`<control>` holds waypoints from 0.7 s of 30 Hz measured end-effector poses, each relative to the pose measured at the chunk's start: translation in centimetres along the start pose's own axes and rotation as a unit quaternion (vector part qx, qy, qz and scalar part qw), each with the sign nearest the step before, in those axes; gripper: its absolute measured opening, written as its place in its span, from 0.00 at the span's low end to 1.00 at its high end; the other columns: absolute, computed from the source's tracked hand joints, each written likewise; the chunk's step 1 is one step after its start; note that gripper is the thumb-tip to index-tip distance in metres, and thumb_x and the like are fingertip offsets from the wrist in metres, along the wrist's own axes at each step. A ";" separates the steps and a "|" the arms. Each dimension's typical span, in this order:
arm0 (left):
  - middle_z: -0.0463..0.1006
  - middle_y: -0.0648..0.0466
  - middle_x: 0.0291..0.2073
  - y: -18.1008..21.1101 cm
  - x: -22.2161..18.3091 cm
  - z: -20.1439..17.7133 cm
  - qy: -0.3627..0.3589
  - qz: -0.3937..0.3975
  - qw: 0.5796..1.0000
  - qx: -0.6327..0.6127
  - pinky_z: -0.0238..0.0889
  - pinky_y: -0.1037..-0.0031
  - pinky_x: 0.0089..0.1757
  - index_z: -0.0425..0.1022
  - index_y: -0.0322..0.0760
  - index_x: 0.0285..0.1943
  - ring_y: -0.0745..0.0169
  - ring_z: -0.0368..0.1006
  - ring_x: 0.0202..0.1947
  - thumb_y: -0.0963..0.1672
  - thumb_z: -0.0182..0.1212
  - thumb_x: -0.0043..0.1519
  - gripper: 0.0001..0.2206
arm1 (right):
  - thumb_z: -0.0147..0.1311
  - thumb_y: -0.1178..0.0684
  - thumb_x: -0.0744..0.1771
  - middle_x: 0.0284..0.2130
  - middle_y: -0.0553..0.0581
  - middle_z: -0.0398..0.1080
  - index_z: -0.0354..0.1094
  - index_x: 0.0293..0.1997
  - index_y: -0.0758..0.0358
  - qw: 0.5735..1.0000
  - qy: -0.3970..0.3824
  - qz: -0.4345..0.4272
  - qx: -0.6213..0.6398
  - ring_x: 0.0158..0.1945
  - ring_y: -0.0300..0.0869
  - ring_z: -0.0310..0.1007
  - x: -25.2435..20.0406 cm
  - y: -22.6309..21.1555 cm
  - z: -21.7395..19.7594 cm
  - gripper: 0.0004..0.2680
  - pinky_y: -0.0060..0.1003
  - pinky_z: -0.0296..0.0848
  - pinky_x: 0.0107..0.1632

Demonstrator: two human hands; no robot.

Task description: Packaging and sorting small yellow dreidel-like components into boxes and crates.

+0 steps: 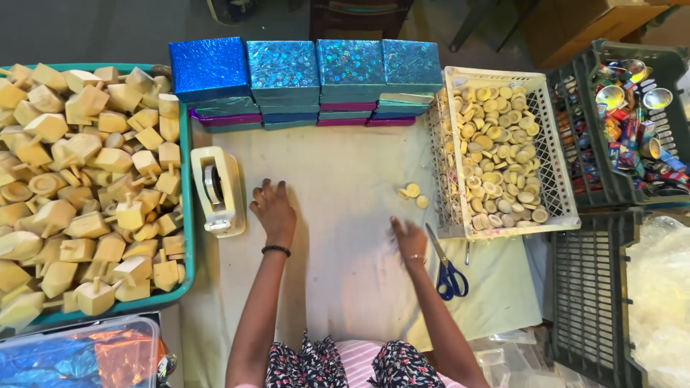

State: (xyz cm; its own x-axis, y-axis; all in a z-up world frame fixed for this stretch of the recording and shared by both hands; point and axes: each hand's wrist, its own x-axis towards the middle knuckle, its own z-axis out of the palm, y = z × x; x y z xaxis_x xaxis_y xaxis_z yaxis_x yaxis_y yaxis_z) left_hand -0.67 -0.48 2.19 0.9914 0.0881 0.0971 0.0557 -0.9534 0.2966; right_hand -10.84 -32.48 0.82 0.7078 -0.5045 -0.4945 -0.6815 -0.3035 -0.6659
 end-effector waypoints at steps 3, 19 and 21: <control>0.61 0.46 0.64 3.0 -1.2 -3.5 0.001 0.019 0.997 -0.074 0.51 0.44 0.55 0.73 0.41 0.61 0.37 0.53 0.63 0.42 0.68 0.50 0.26 | 0.61 0.38 0.64 0.32 0.70 0.76 0.76 0.54 0.59 0.926 0.217 -0.214 -0.221 0.36 0.61 0.76 1.8 -4.6 -2.1 0.19 0.52 0.73 0.38; 0.87 0.48 0.41 8.0 -11.0 -3.6 -0.166 -0.084 0.821 -0.540 0.72 0.75 0.44 0.80 0.34 0.57 0.68 0.81 0.40 0.43 0.67 0.62 0.15 | 0.62 0.52 0.66 0.32 0.50 0.77 0.78 0.45 0.69 0.955 -0.236 -0.142 0.107 0.36 0.33 0.72 -5.0 -5.7 1.4 0.10 0.32 0.70 0.42; 0.87 0.49 0.38 7.7 -11.9 -4.7 -0.174 -0.115 0.810 -0.548 0.72 0.76 0.42 0.82 0.33 0.55 0.69 0.81 0.37 0.43 0.66 0.61 0.14 | 0.62 0.52 0.66 0.32 0.50 0.78 0.78 0.47 0.68 0.952 -0.232 -0.181 0.088 0.37 0.32 0.73 -6.6 -6.0 1.3 0.10 0.31 0.72 0.43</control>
State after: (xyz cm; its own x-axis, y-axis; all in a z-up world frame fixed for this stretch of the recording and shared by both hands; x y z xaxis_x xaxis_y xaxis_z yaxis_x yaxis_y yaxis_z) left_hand -12.55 -7.53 7.78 0.9536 -0.0418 -0.2982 0.2944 -0.0787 0.9524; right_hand -11.22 -26.26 7.32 0.9238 0.0302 -0.3816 -0.3652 -0.2297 -0.9022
